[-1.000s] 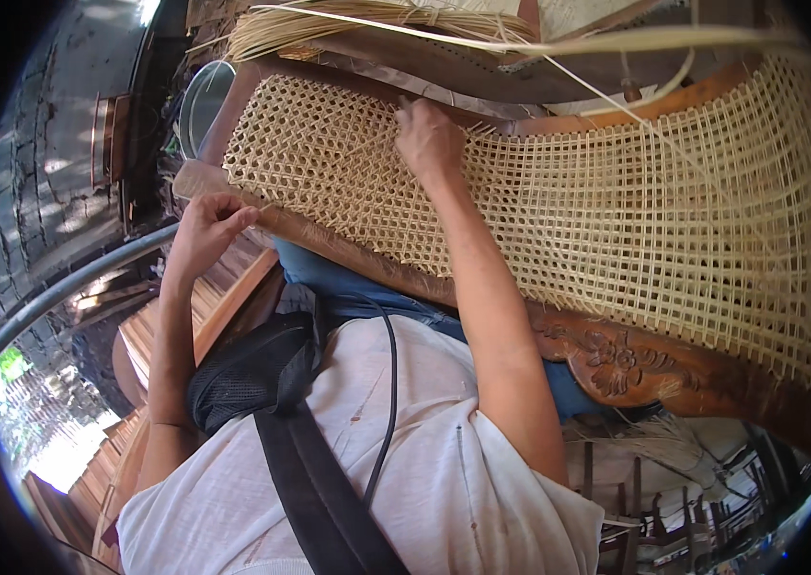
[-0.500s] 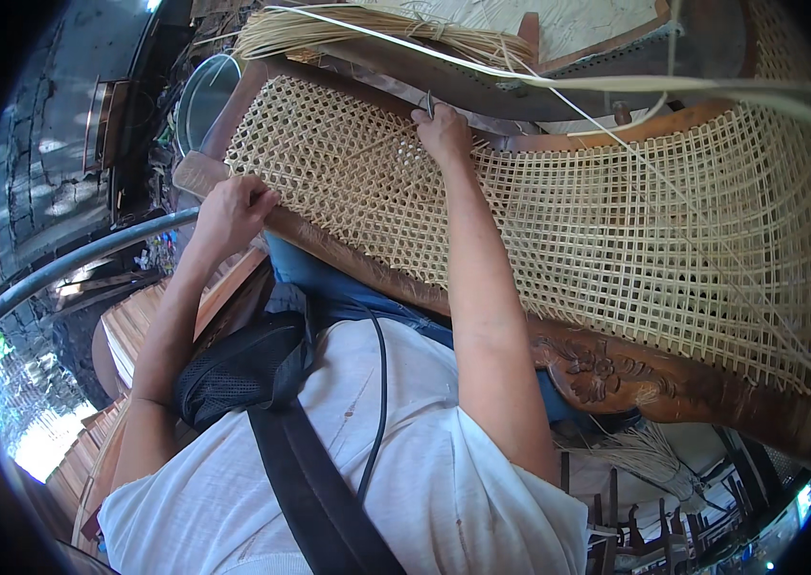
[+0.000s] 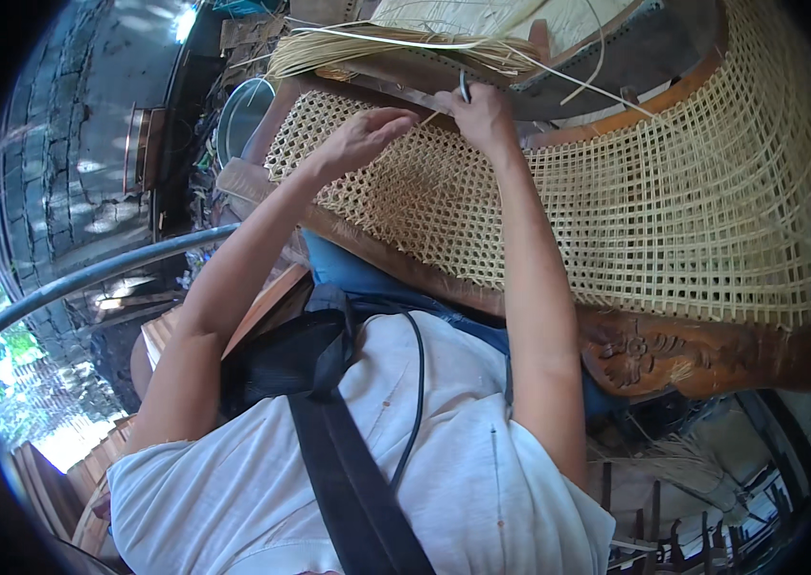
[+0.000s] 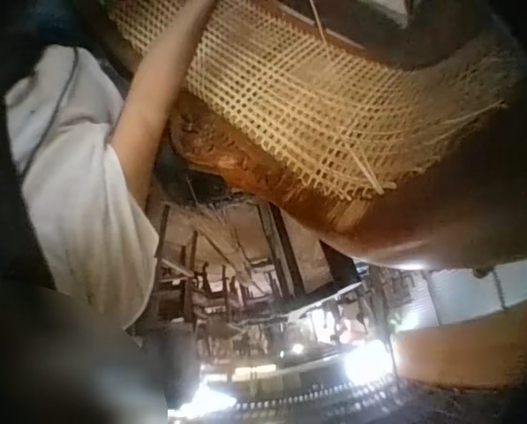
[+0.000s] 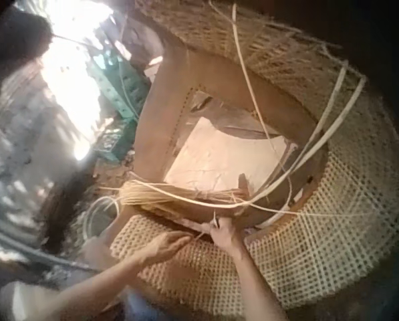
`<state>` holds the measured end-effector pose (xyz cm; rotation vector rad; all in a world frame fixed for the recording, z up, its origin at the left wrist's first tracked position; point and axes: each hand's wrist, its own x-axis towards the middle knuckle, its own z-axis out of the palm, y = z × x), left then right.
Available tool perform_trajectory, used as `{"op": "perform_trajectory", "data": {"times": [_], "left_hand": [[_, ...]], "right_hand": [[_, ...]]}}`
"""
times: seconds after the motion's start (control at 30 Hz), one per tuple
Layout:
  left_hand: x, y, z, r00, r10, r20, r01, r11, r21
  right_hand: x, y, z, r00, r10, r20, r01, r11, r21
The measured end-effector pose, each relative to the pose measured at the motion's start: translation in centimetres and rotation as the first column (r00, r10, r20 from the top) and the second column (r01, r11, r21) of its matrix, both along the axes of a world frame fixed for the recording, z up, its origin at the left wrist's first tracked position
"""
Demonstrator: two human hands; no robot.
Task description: Repairing or weaving a rattan/bamboo furniture piece by hand.
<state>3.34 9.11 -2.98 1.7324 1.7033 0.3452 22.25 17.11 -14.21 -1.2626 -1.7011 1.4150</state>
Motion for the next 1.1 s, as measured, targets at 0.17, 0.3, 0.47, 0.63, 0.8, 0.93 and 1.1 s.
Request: {"op": "perform_trajectory", "data": {"times": [0.17,0.3,0.47,0.63,0.8,0.93,1.1], "left_hand": [[-0.1,0.8,-0.9,0.922,0.307,0.236,-0.213,0.911,-0.353],[-1.5,-0.6,-0.2,0.949,0.281,-0.142,-0.305,0.932,-0.197],[-2.4,-1.6,-0.6,0.926,0.221,-0.305,-0.269,0.955,-0.127],[-2.4,-1.5,-0.5,0.888,0.223,-0.403,-0.299,0.944,-0.136],[-2.6,-1.1,-0.2,0.873,0.242,-0.422,-0.331,0.932,-0.149],[-3.1,-1.1,-0.5,0.889,0.094,-0.449,-0.206,0.956,-0.207],[-2.7,-1.2,-1.6,0.816,0.013,-0.577,-0.135,0.976,-0.169]], "right_hand": [[-1.1,-1.6,3.6,0.990,-0.047,-0.135,0.030,0.992,-0.119],[-2.2,-3.2,4.2,0.948,0.217,0.234,-0.193,0.974,-0.121],[-3.7,-4.6,4.1,0.794,0.481,0.370,-0.433,0.876,-0.211],[-5.4,-4.2,4.9,0.730,0.505,0.462,-0.512,0.850,-0.120],[-6.2,-4.7,5.5,0.750,0.469,0.467,-0.491,0.867,-0.082],[-6.1,-4.7,5.4,0.780,0.447,0.437,-0.469,0.881,-0.064],[-5.9,-3.3,4.6,0.724,0.535,0.436,-0.497,0.842,-0.209]]}}
